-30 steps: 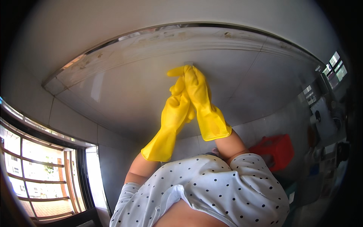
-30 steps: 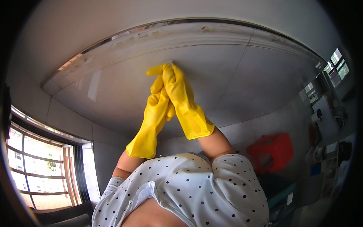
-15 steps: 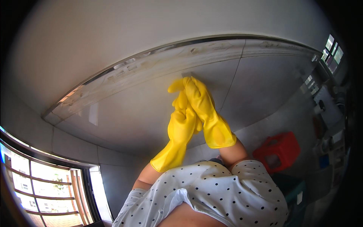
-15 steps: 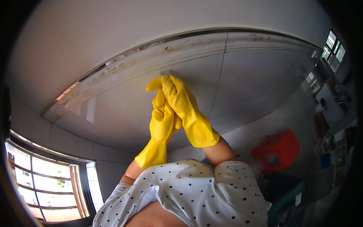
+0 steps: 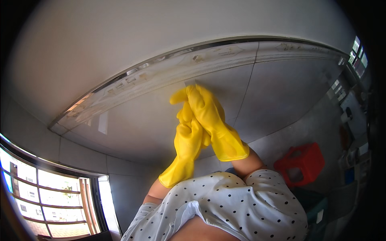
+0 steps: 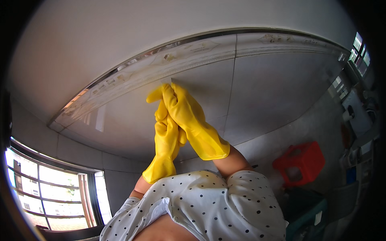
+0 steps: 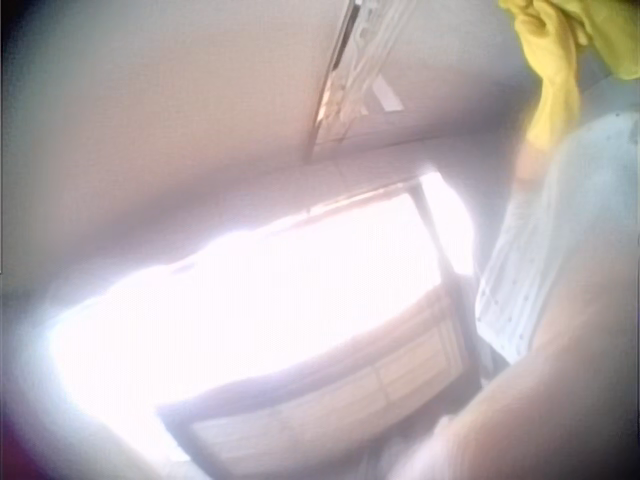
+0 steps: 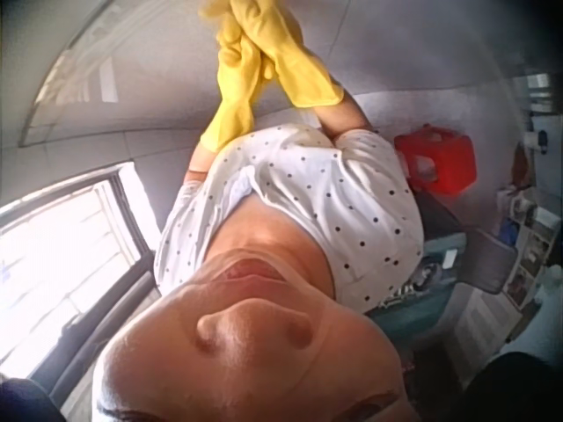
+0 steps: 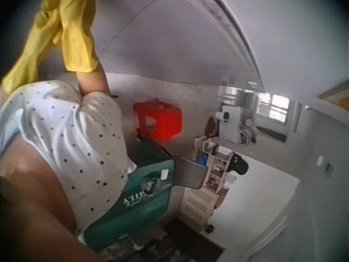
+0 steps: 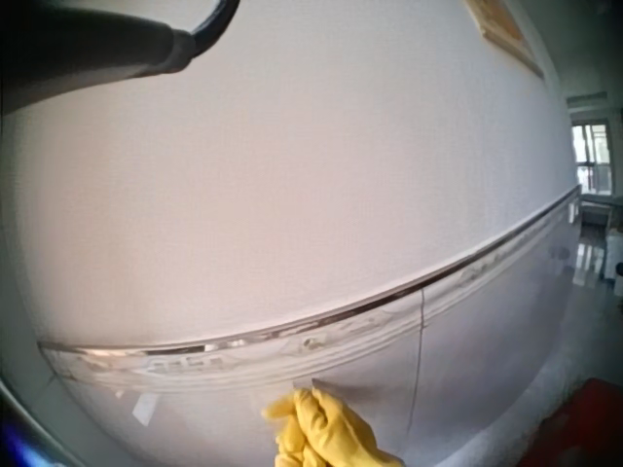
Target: The person uses a small metal scraper to remove residue from the grout lines and edges of white tiled walls. They work methodically along the upper wall sections and corners, scraping away dark deposits.
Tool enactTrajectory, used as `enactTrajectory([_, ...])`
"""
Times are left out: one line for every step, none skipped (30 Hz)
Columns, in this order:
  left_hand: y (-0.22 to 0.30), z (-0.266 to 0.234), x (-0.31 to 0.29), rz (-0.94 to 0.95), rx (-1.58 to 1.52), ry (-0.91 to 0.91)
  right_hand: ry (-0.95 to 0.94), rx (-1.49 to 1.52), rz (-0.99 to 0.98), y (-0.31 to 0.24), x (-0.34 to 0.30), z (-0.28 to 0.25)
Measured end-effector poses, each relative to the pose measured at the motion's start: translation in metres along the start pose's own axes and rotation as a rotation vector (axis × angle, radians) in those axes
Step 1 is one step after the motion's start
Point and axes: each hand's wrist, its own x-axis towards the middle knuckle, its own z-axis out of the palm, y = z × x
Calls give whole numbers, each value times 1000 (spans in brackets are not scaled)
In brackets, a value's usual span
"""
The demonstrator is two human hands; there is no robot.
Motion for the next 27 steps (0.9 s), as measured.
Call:
enactTrajectory([0,2,-1,1,-11,-5,9,13,43,0,1,0])
enactTrajectory([1,3,-2,1,-22,-10,19,26,86,0,1,1])
enactTrajectory([-2,1,0,15,16,-7,21,47,111,-2,-1,1])
enactTrajectory([-7,-2,3,29,53,-4,21,65,128,-5,-1,2])
enactTrajectory([-10,-4,5,42,91,-1,11,95,121,-9,-3,3])
enactTrajectory([-9,-2,3,17,60,-1,1,85,98,-7,-2,2])
enactTrajectory([-6,2,0,-8,28,-1,-8,72,76,-6,-2,1])
enactTrajectory([-5,5,-2,-33,-3,-1,-14,20,40,5,1,-5])
enactTrajectory([-5,6,-2,-65,44,20,-16,-34,-1,9,3,-8])
enactTrajectory([-4,6,0,-28,45,3,-23,32,14,8,5,-9])
enactTrajectory([-4,6,5,10,47,-15,-30,98,28,5,8,-8])
enactTrajectory([-6,5,7,42,46,-26,-33,108,32,4,8,-9])
enactTrajectory([-8,7,7,44,-3,-17,-34,121,41,5,6,-11])
enactTrajectory([-11,12,5,40,35,14,-27,78,30,6,2,-15])
enactTrajectory([-14,17,5,41,75,44,-21,36,13,7,1,-17])
enactTrajectory([-15,19,5,43,114,73,-7,35,18,7,1,-17])
enactTrajectory([-12,19,5,30,60,3,8,34,23,6,1,-17])
enactTrajectory([-12,18,7,55,26,-25,16,44,34,3,0,-18])
enactTrajectory([-13,17,10,80,-7,-51,24,53,40,-1,0,-17])
enactTrajectory([-15,17,12,105,-41,-78,32,62,44,-4,1,-18])
enactTrajectory([-18,17,13,96,-2,-56,25,37,20,-5,0,-18])
enactTrajectory([-18,19,10,79,-3,-50,14,12,2,-3,0,-19])
enactTrajectory([-15,24,7,62,-4,-43,4,-15,-14,-3,0,-21])
enactTrajectory([-13,27,6,50,-4,-41,-8,-43,-30,2,0,-25])
enactTrajectory([-21,24,10,125,-71,-81,-20,-70,-46,2,1,-28])
enactTrajectory([-20,22,13,133,-48,-72,-5,-27,-10,-1,2,-27])
enactTrajectory([-19,22,14,134,-27,-58,8,15,34,-9,2,-22])
